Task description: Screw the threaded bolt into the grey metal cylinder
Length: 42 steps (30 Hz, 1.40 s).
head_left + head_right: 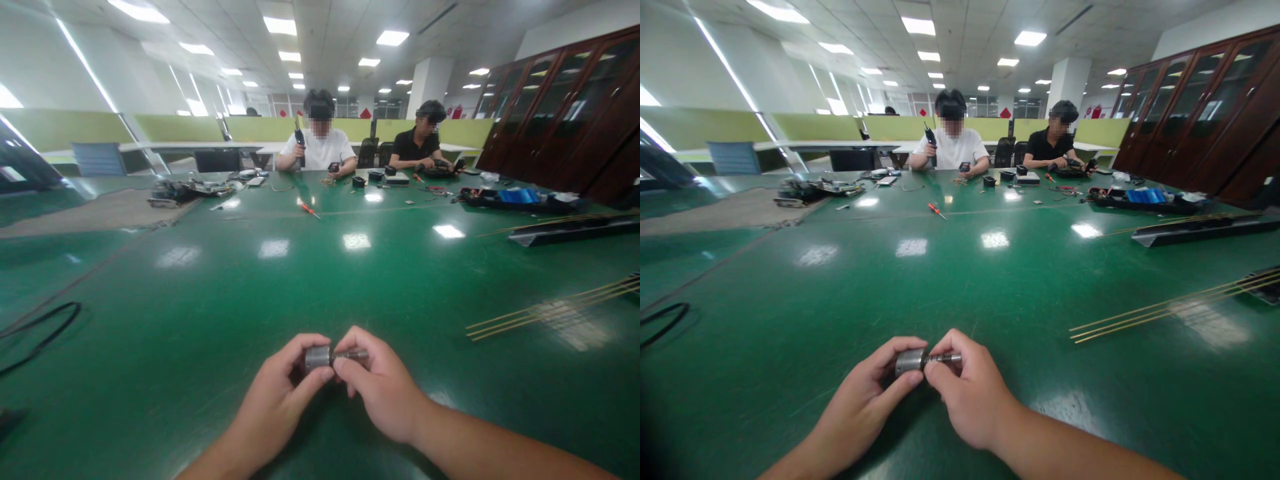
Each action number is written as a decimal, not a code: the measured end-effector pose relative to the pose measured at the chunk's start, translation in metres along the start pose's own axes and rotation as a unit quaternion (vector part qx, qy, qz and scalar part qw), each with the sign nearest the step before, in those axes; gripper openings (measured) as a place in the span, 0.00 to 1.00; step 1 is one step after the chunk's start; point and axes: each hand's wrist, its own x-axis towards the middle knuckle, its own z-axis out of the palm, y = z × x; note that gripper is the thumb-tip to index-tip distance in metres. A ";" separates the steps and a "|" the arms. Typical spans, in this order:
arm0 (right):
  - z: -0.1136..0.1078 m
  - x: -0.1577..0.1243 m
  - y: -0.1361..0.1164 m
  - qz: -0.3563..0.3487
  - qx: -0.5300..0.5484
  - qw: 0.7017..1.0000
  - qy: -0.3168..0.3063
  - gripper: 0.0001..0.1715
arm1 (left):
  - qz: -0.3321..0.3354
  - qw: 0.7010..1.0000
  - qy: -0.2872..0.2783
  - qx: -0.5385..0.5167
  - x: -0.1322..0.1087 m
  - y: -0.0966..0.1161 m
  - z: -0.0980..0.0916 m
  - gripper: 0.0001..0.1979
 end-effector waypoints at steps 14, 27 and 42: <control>-0.002 0.000 0.000 -0.002 -0.008 1.000 0.003 0.05 | 0.002 1.000 0.016 0.007 -0.002 0.001 0.000 0.13; -0.001 0.000 0.002 -0.002 0.003 1.000 0.007 0.04 | -0.006 1.000 0.011 0.012 -0.003 0.001 -0.001 0.13; -0.001 0.000 0.003 0.002 0.017 1.000 0.011 0.04 | -0.006 0.999 0.025 0.020 -0.003 0.003 -0.002 0.14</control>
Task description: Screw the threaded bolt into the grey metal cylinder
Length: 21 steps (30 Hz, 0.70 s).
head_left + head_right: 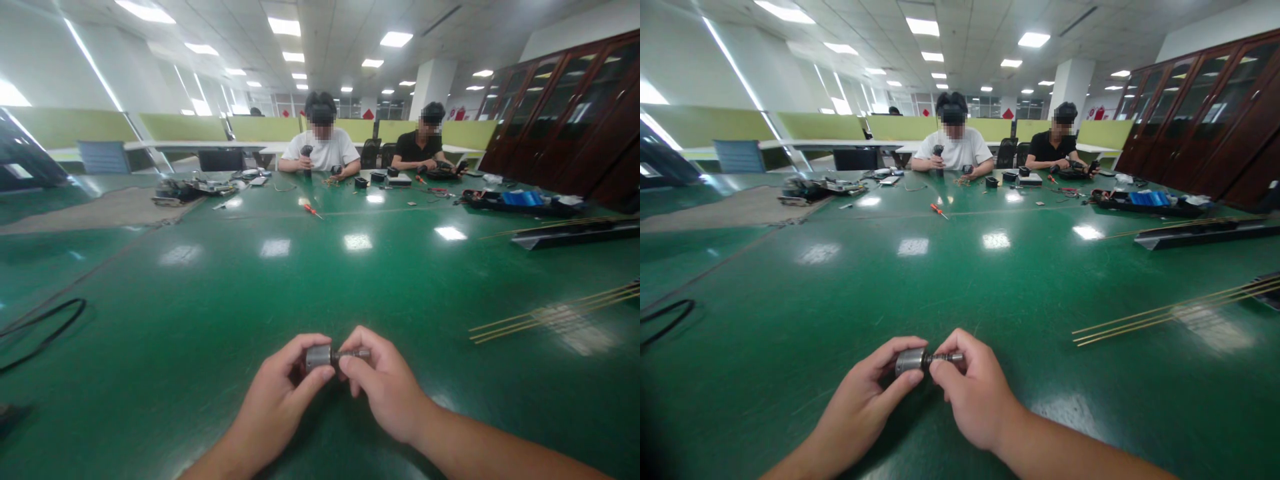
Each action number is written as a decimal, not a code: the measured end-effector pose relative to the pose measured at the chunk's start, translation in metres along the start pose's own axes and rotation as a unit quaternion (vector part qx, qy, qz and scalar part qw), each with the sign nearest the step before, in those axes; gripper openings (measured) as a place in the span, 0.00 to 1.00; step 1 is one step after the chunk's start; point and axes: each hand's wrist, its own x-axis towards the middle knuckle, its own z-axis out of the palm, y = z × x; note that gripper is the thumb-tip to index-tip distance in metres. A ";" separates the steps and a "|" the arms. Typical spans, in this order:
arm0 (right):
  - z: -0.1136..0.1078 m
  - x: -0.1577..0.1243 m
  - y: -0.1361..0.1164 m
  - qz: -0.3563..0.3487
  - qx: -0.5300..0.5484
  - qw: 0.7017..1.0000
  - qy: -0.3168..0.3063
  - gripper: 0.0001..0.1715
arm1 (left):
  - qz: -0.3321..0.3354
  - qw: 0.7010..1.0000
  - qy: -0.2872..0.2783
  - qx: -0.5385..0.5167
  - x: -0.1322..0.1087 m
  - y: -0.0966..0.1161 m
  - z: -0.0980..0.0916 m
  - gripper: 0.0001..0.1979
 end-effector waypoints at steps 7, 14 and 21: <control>0.000 0.000 -0.002 -0.003 -0.007 1.000 0.005 0.05 | 0.002 1.000 0.004 0.005 0.001 -0.003 0.001 0.14; 0.000 -0.001 -0.002 -0.001 -0.007 1.000 0.005 0.05 | 0.011 1.000 0.007 0.003 -0.001 0.000 0.000 0.13; 0.000 -0.001 -0.003 -0.001 -0.004 1.000 0.004 0.06 | 0.020 1.000 0.016 0.006 0.001 0.001 0.000 0.13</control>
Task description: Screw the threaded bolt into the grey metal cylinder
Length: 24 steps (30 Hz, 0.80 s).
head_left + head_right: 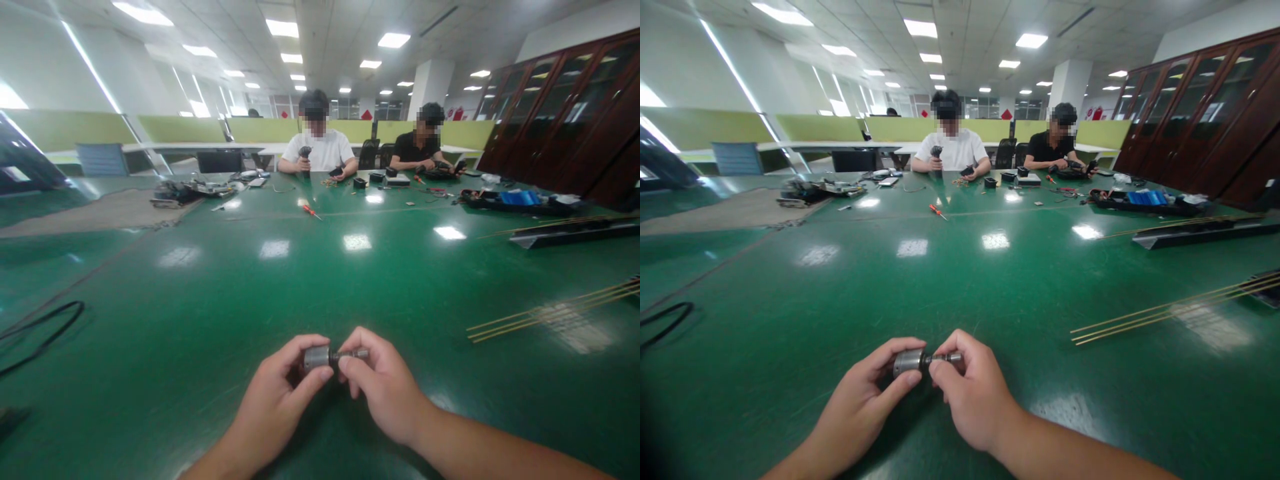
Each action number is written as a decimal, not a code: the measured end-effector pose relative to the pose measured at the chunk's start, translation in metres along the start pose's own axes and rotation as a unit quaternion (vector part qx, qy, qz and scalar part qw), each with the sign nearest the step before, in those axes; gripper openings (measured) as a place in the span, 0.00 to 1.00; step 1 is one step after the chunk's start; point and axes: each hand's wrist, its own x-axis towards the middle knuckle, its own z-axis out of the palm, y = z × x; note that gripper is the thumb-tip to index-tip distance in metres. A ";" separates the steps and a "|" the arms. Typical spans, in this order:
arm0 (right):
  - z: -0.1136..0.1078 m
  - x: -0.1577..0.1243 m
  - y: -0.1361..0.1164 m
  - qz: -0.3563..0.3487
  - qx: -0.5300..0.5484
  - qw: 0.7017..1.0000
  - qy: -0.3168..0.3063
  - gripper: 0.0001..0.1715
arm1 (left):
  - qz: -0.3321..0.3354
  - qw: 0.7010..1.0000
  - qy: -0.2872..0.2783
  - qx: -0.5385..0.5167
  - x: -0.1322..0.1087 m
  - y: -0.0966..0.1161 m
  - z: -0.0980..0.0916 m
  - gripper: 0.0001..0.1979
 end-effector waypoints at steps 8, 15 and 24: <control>0.002 0.000 0.000 0.005 0.005 1.000 0.010 0.05 | -0.007 1.000 -0.002 -0.003 -0.001 -0.003 0.001 0.13; 0.002 0.000 -0.001 -0.001 -0.005 1.000 0.015 0.06 | -0.009 1.000 -0.001 -0.002 -0.001 -0.001 -0.001 0.14; 0.002 -0.001 -0.003 -0.001 -0.003 1.000 0.026 0.06 | -0.007 1.000 0.003 -0.003 -0.001 -0.001 -0.002 0.13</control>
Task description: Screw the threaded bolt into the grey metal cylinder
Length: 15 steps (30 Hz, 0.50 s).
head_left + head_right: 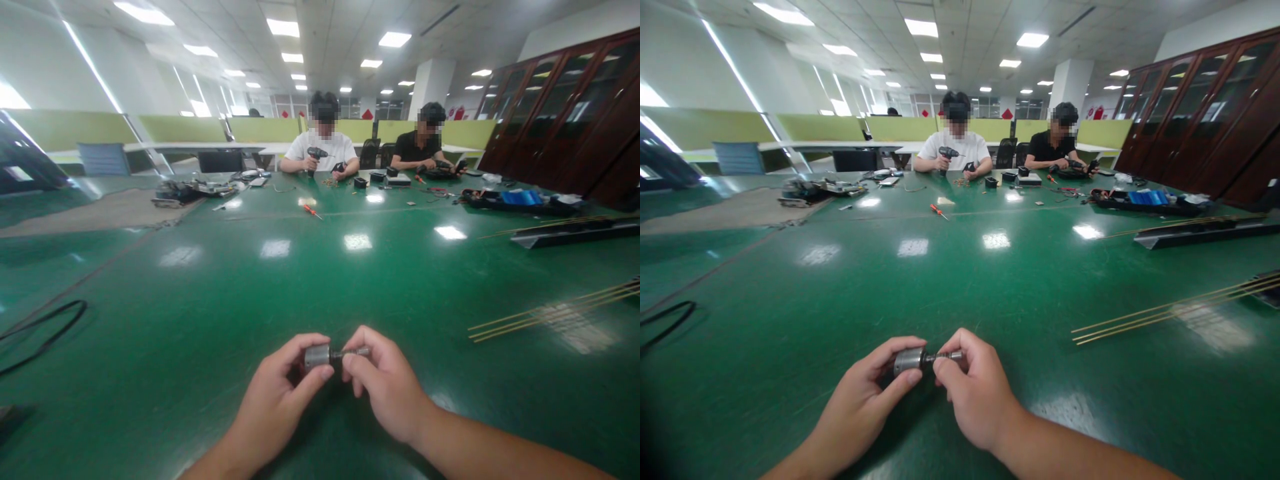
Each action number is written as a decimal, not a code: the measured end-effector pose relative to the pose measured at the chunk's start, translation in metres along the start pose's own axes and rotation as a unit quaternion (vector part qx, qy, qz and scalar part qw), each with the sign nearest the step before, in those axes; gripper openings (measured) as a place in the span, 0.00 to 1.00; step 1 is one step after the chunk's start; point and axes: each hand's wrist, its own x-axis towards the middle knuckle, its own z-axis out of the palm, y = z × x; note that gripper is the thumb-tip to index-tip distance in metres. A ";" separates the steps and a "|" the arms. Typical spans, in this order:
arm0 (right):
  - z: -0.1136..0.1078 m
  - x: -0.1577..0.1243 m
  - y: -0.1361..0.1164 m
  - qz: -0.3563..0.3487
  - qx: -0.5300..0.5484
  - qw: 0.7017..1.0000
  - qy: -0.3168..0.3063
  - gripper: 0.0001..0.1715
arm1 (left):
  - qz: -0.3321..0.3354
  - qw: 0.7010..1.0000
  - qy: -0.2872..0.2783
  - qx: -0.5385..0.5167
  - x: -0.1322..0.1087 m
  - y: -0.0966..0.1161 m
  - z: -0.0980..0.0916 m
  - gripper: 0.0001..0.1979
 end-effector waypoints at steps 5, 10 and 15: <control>-0.001 0.001 -0.001 0.003 0.009 1.000 0.013 0.06 | -0.001 1.000 0.012 -0.010 0.000 -0.003 0.001 0.13; -0.001 0.001 0.000 0.005 0.013 1.000 0.013 0.06 | -0.006 1.000 0.014 -0.019 0.000 -0.002 0.001 0.13; -0.001 0.001 0.000 0.001 0.019 1.000 0.015 0.06 | -0.008 1.000 0.020 -0.020 0.001 -0.001 0.001 0.12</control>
